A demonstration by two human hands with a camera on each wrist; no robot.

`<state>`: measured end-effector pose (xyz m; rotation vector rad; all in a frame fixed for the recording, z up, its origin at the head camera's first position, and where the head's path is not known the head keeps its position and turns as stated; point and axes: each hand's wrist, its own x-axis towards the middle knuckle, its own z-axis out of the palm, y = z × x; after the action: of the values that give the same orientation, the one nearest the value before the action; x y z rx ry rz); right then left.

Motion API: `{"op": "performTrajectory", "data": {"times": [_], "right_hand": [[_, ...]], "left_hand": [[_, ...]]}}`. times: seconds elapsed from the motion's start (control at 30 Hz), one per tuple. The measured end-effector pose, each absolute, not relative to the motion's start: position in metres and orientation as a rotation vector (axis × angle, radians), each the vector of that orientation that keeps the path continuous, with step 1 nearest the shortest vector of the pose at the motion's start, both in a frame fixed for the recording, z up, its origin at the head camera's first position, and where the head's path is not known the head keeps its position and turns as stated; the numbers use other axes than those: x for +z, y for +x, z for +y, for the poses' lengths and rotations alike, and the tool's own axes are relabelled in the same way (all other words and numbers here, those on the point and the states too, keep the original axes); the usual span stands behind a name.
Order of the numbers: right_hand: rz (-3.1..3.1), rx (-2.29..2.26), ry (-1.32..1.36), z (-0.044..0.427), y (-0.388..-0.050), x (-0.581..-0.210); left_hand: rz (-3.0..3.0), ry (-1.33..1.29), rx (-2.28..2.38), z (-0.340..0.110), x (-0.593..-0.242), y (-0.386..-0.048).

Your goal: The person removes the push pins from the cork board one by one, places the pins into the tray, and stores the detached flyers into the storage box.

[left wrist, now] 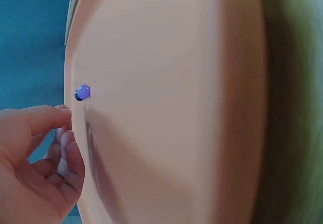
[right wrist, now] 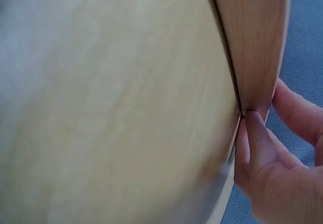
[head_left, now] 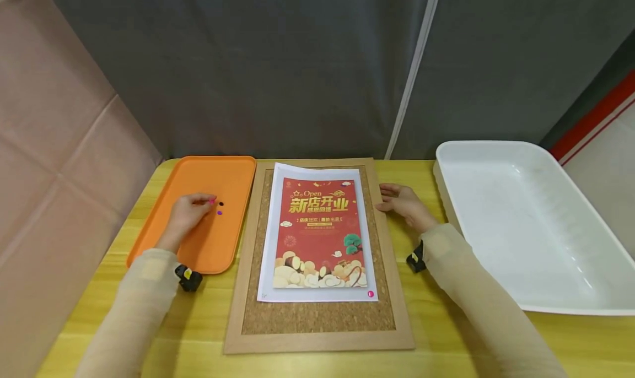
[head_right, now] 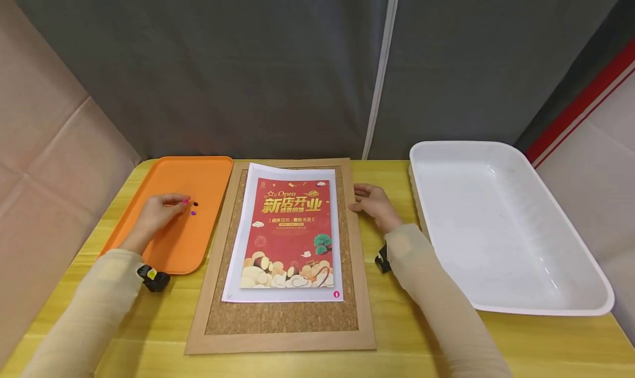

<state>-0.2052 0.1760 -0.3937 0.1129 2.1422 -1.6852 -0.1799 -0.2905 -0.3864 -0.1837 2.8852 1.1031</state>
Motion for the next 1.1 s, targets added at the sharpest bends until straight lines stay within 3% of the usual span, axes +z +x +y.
{"op": "performTrajectory", "data": {"times": [0.7,1.1], "right_hand": [[2.136,-1.678,0.121,0.175,-0.205,-0.392],[2.159,-1.666,0.140,0.176,-0.206,-0.392]], "left_hand": [[2.871,-0.197,1.126,-0.292,-0.386,-0.184],[2.813,0.115,1.191,-0.204,-0.338,-0.170]]}}
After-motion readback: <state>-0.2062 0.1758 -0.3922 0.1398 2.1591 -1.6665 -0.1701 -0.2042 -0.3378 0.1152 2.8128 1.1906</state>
